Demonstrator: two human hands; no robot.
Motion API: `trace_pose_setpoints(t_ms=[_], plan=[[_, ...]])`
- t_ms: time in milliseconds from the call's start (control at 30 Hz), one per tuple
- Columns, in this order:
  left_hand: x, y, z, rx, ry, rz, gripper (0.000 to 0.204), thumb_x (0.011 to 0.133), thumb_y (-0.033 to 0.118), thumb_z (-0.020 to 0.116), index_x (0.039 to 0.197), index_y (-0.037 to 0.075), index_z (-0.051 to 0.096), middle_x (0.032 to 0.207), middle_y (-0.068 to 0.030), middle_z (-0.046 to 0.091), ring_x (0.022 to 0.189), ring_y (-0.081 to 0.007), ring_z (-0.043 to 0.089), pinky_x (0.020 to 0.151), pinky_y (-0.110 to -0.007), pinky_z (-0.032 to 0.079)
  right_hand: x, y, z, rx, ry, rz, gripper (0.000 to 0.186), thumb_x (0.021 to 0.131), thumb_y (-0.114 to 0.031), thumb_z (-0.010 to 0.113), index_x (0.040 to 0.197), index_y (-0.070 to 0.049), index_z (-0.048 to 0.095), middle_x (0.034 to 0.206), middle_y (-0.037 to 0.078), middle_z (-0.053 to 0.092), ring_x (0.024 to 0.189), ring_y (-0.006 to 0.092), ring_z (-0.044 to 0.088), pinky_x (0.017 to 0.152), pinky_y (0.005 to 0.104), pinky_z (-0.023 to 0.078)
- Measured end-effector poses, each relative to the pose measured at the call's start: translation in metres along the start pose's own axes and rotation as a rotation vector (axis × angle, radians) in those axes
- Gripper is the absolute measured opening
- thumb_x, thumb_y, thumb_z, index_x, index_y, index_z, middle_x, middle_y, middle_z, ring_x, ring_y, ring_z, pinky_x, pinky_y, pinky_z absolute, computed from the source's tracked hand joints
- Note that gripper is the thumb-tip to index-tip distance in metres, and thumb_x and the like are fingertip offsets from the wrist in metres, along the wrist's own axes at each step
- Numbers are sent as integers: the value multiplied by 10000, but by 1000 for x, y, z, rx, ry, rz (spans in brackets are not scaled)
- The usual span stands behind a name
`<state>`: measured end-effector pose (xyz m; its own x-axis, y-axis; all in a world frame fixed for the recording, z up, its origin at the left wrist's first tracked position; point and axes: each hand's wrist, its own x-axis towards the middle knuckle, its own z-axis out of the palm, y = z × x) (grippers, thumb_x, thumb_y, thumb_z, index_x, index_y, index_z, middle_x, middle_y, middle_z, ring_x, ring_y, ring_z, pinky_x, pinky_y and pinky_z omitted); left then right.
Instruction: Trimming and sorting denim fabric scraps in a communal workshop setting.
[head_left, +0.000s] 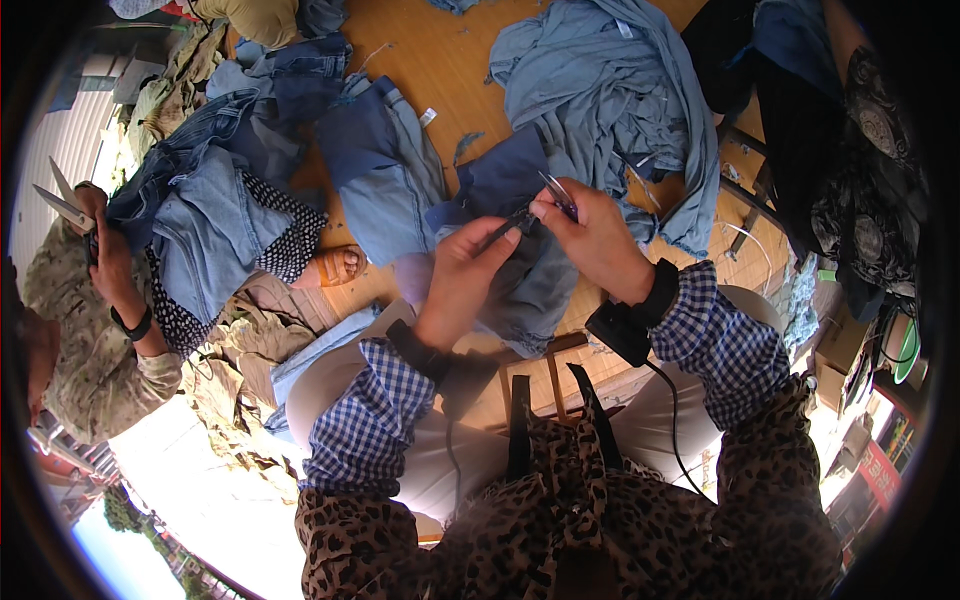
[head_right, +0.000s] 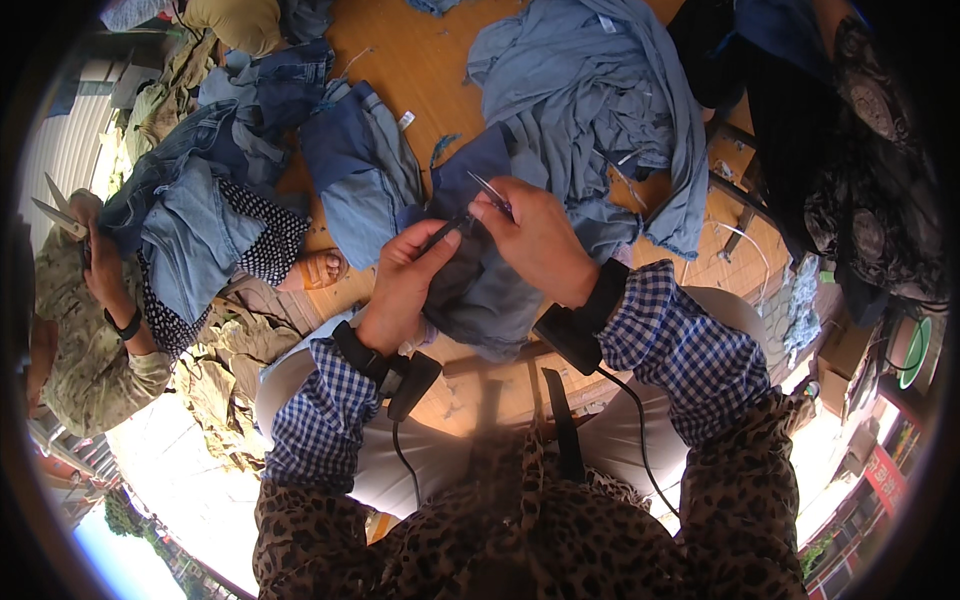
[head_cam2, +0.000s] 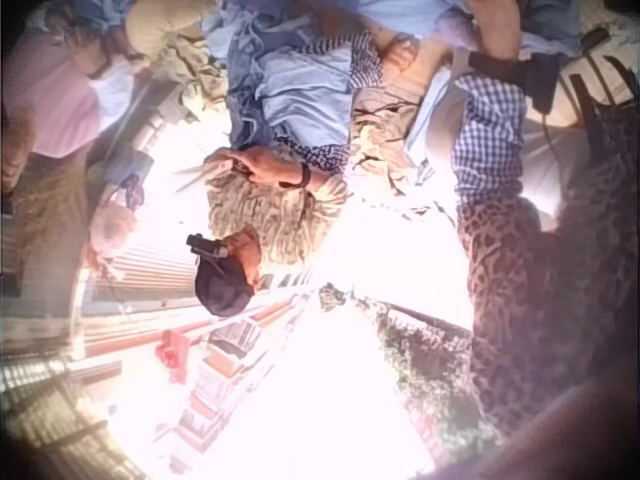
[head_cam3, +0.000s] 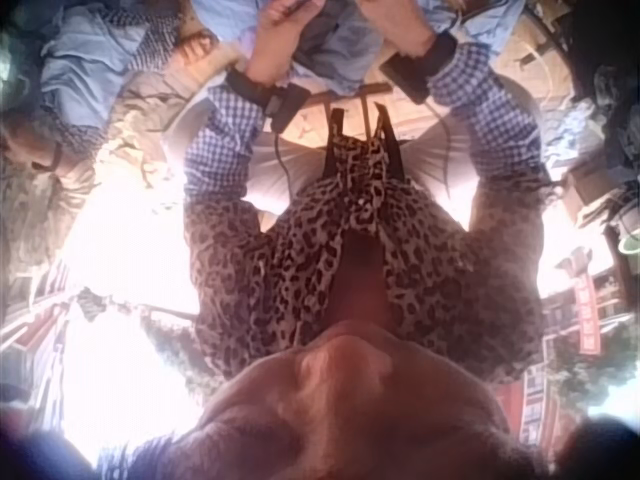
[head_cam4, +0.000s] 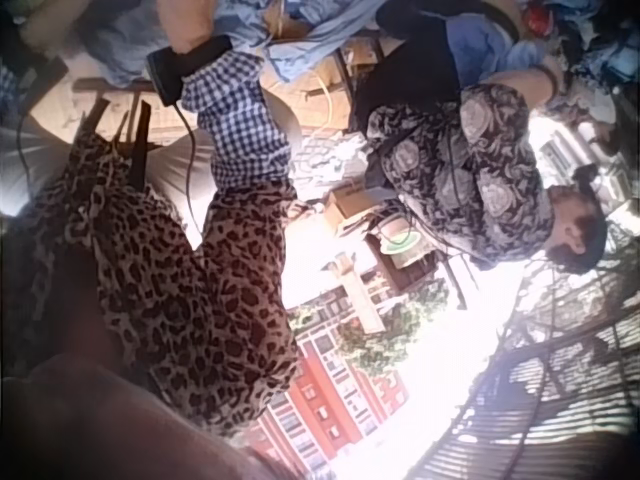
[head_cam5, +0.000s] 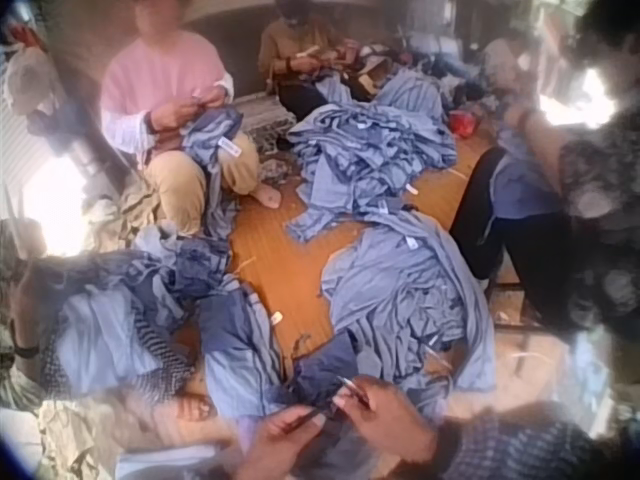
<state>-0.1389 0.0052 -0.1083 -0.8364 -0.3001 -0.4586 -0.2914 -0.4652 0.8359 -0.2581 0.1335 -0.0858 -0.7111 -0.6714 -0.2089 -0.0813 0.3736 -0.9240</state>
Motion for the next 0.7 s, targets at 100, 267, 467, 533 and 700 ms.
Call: trace_pose_setpoints(t_ms=[100,267,467,533,700], plan=[[0,1,-1,2,-33,-10,123,902,90,588,992,25,641,874,22,643,767,-28,567,672,-179,454,0,4,-1,45,-7,9,178,870,-138,585,911,35,571,738,148,592,636,205,536,617,308,430],[1,1,2,63,-7,-3,142,902,99,593,1007,19,645,882,23,642,783,-25,561,695,-176,448,0,10,-1,67,-16,-7,177,887,-158,584,897,18,580,705,55,551,630,111,486,583,263,394],[-1,2,-1,50,12,-24,136,906,106,587,986,20,655,876,27,642,784,-20,549,695,-177,440,-2,-11,-8,353,-114,338,231,870,-204,623,896,25,609,734,21,593,672,77,511,605,241,419],[-1,2,1,39,5,-29,133,907,108,584,979,23,656,870,28,642,779,-19,547,688,-177,438,-5,-10,-6,367,-176,397,232,866,-205,630,898,24,615,738,8,593,671,70,506,602,234,417],[-2,1,0,-10,-4,-40,117,907,117,584,950,33,655,862,32,639,747,-15,545,657,-169,429,-3,0,1,89,-118,146,204,839,-159,649,892,31,597,707,37,577,655,74,498,594,247,410]])
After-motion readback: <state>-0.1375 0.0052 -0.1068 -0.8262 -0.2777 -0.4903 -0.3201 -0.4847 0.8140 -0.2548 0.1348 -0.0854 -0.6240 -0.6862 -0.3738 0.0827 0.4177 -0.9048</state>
